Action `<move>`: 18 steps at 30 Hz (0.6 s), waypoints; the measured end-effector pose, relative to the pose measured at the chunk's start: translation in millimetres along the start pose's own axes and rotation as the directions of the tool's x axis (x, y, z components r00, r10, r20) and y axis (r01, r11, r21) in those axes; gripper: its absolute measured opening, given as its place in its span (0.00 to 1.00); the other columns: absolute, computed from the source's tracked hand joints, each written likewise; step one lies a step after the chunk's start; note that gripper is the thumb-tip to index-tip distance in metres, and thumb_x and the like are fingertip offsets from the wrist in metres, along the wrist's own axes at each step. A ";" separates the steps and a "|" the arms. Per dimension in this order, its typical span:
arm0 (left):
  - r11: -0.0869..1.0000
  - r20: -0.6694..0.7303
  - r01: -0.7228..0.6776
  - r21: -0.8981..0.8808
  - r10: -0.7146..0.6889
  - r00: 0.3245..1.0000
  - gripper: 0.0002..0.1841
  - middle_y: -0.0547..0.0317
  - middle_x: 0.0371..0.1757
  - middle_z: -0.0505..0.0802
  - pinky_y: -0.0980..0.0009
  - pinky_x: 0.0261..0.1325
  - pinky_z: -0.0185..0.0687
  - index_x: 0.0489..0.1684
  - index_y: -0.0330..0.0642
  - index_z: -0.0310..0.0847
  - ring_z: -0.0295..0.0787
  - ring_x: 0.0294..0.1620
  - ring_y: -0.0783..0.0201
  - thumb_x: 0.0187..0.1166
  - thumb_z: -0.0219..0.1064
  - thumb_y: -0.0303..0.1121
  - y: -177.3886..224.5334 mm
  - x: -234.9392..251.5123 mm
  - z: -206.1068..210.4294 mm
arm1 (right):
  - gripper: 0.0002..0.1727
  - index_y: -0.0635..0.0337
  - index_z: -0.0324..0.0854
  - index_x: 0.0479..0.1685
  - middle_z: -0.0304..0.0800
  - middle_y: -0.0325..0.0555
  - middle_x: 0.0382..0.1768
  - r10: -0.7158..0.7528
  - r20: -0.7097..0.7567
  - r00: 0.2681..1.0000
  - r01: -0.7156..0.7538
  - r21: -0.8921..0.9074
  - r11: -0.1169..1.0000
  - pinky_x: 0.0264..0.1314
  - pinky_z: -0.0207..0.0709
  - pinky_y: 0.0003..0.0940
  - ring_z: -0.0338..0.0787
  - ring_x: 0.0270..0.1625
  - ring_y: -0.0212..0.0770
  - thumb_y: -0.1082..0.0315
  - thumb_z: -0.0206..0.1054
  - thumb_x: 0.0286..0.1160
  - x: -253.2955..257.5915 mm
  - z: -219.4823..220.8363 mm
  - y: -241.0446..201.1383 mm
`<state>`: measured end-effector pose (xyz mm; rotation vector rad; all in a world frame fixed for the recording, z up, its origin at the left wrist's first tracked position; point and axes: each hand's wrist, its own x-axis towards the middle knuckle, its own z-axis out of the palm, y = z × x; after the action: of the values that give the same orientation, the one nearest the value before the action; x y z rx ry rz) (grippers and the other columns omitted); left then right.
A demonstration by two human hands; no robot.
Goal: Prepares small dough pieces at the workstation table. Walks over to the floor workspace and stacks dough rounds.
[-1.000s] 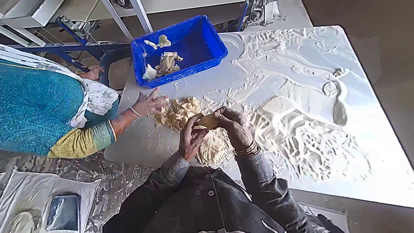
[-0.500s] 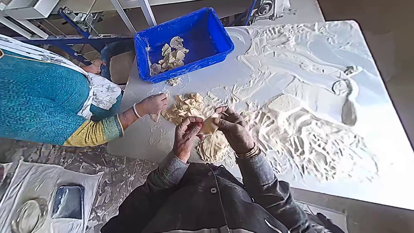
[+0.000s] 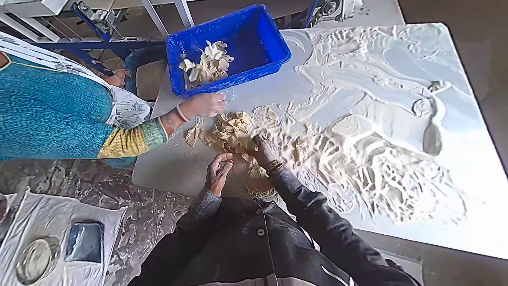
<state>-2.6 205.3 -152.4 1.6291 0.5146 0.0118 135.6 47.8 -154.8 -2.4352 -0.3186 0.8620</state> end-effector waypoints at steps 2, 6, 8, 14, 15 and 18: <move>1.000 -0.003 0.007 -0.011 -0.007 1.000 0.17 0.45 0.61 0.89 0.68 0.53 0.88 0.64 0.27 0.79 0.90 0.52 0.63 0.82 0.59 0.28 0.1 -0.8 -1.6 | 0.20 0.62 0.84 0.64 0.89 0.60 0.58 -0.012 0.034 0.999 0.011 0.021 1.000 0.73 0.72 0.60 0.86 0.67 0.59 0.59 0.67 0.80 1.1 1.0 -3.8; 0.997 -0.009 0.020 -0.079 -0.021 1.000 0.19 0.47 0.61 0.89 0.66 0.55 0.88 0.67 0.28 0.77 0.90 0.55 0.62 0.83 0.60 0.32 7.3 -3.9 2.9 | 0.13 0.62 0.85 0.38 0.86 0.43 0.30 -0.216 -0.073 0.974 0.220 0.549 0.807 0.48 0.79 0.40 0.85 0.37 0.36 0.60 0.74 0.70 -12.7 -16.0 -4.6; 0.987 0.071 0.049 -0.156 -0.039 0.997 0.29 0.46 0.68 0.85 0.64 0.61 0.87 0.78 0.27 0.66 0.87 0.63 0.60 0.83 0.61 0.39 19.0 -3.7 9.2 | 0.08 0.58 0.81 0.31 0.85 0.36 0.27 -0.278 -0.080 0.957 0.246 0.727 0.641 0.46 0.82 0.31 0.86 0.34 0.30 0.64 0.73 0.67 -27.8 -25.0 -13.9; 0.820 -0.029 0.041 -0.571 -0.070 0.997 0.12 0.53 0.45 0.93 0.67 0.51 0.91 0.58 0.30 0.77 0.92 0.43 0.64 0.80 0.59 0.18 48.8 -0.7 34.4 | 0.03 0.61 0.81 0.39 0.92 0.41 0.33 -0.356 -0.163 0.920 0.279 0.910 0.305 0.50 0.86 0.31 0.92 0.39 0.33 0.76 0.68 0.71 -47.9 -14.7 -14.3; 0.813 -0.035 0.023 -0.582 -0.053 0.998 0.12 0.53 0.45 0.93 0.66 0.52 0.91 0.58 0.30 0.77 0.93 0.44 0.64 0.80 0.58 0.18 51.5 -1.4 33.5 | 0.02 0.62 0.81 0.41 0.93 0.42 0.34 -0.346 -0.173 0.922 0.271 0.928 0.257 0.50 0.88 0.32 0.93 0.40 0.34 0.76 0.65 0.74 -48.7 -12.6 -11.2; 0.837 -0.033 -0.030 -0.546 0.014 0.999 0.12 0.55 0.44 0.93 0.67 0.52 0.90 0.55 0.31 0.80 0.92 0.43 0.65 0.78 0.57 0.20 55.3 -5.5 30.3 | 0.06 0.61 0.84 0.41 0.94 0.43 0.35 -0.301 -0.170 0.939 0.228 0.959 0.170 0.51 0.89 0.33 0.94 0.40 0.34 0.76 0.60 0.79 -53.2 -10.7 -4.6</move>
<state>19.4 173.0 -102.6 1.0699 0.4599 0.1846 101.4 26.9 -118.0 -1.0548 -0.1190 0.6348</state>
